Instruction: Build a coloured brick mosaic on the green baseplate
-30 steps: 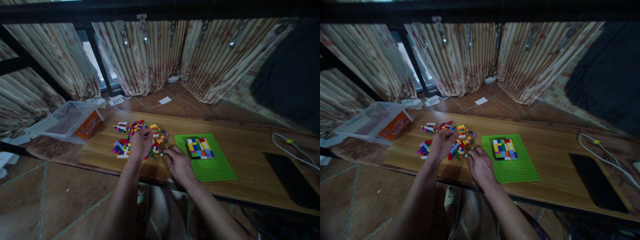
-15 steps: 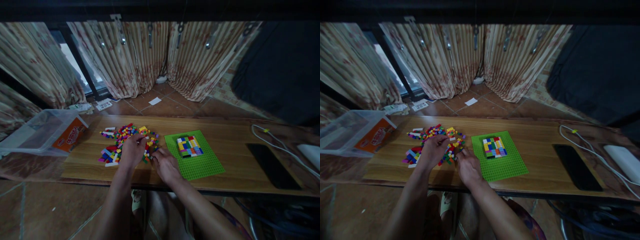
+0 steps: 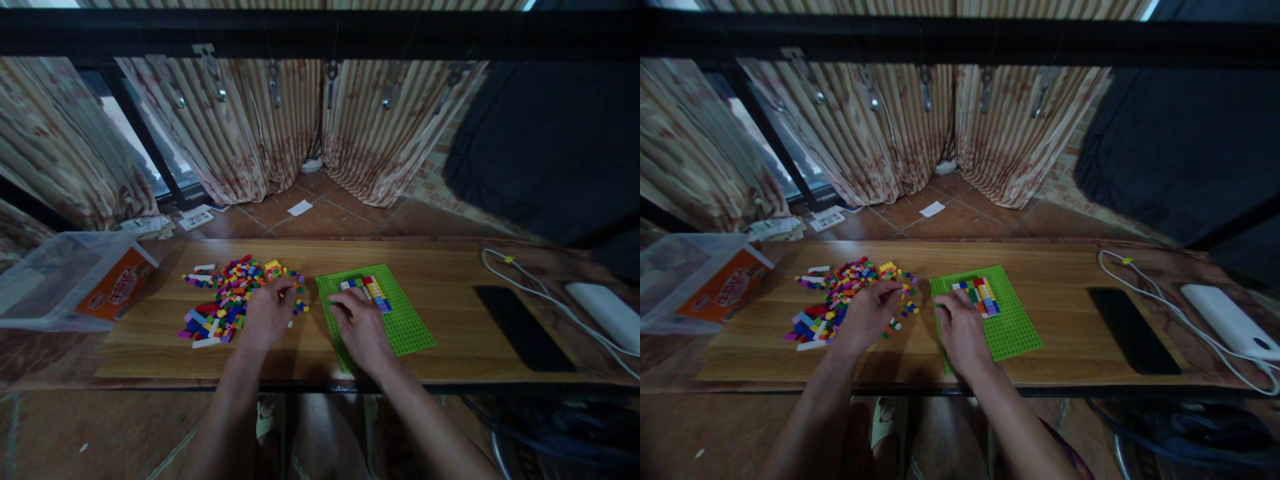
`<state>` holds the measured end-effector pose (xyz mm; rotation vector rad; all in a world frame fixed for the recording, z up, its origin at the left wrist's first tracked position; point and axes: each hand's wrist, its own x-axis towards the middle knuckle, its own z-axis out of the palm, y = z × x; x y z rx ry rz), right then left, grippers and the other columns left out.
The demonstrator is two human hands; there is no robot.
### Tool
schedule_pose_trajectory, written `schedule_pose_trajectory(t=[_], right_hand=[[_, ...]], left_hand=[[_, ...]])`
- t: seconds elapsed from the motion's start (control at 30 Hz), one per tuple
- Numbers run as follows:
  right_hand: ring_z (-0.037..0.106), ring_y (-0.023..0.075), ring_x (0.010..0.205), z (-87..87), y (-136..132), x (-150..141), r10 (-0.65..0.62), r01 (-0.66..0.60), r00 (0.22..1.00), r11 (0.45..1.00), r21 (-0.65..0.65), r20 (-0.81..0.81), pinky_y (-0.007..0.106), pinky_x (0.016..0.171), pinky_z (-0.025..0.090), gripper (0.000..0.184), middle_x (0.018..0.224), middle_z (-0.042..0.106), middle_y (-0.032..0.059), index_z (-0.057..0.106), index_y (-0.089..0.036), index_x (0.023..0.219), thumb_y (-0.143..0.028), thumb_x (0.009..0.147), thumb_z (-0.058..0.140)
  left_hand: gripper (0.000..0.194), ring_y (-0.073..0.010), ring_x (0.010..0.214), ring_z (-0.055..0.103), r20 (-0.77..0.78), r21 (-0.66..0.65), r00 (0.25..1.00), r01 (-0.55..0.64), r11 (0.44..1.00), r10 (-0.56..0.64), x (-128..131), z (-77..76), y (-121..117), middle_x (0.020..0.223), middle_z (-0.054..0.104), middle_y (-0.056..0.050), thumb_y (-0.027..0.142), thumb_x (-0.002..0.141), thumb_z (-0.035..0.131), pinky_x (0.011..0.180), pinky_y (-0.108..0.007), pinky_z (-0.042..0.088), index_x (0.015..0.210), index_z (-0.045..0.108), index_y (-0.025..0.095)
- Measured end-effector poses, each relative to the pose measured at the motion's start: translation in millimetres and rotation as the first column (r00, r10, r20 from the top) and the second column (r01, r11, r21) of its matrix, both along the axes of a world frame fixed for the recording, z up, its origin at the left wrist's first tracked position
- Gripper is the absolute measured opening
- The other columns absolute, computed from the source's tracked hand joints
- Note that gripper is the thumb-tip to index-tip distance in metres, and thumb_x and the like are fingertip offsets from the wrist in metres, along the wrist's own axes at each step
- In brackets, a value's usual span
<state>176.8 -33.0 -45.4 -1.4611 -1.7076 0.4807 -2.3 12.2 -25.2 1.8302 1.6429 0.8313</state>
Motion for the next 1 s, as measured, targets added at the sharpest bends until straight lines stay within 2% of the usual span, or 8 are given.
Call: schedule_pose_trajectory(t=[0.17,0.33,0.77,1.0], right_hand=[[0.063,0.0202,0.091,0.8,8,46,-0.174,0.176,0.978,0.984,0.014,-0.116,0.036,0.084,0.050,0.019,0.098,0.066,0.0074,0.069,-0.020,0.096,-0.022,0.084,0.054],[0.065,0.0201,0.083,-3.4,13,73,-0.242,0.246,0.953,0.969,-0.003,-0.185,0.034,0.075,0.051,0.019,0.093,0.070,0.0070,0.071,-0.020,0.089,-0.029,0.081,0.057],[0.064,0.0191,0.076,-11.9,26,77,-0.210,0.211,0.971,0.978,-0.005,-0.118,0.033,0.072,0.051,0.019,0.089,0.071,0.0052,0.072,-0.021,0.086,-0.028,0.079,0.057],[0.064,0.0200,0.078,-8.1,24,70,-0.254,0.254,0.967,0.967,-0.006,-0.012,0.034,0.075,0.050,0.020,0.087,0.072,0.0047,0.073,-0.021,0.086,-0.027,0.080,0.055]], left_hand=[[0.018,-0.0172,0.075,0.065,-0.025,-0.008,1.000,0.017,1.000,-0.017,10,-2.8,-1,0.085,0.073,-0.003,0.022,0.083,0.051,0.070,-0.026,0.047,0.085,0.069,0.021],[0.018,-0.0164,0.072,0.065,-0.080,0.012,0.994,0.071,0.997,-0.070,20,-5.2,-2,0.080,0.071,-0.004,0.021,0.084,0.050,0.069,-0.026,0.047,0.086,0.068,0.021],[0.017,-0.0162,0.074,0.064,-0.120,-0.018,0.977,0.174,0.985,-0.175,51,-12.8,-7,0.086,0.070,-0.006,0.018,0.086,0.050,0.069,-0.026,0.046,0.092,0.066,0.018],[0.018,-0.0169,0.077,0.066,-0.146,-0.020,0.972,0.181,0.983,-0.182,59,-17.5,-6,0.088,0.071,-0.006,0.019,0.087,0.051,0.071,-0.027,0.047,0.095,0.066,0.019]])
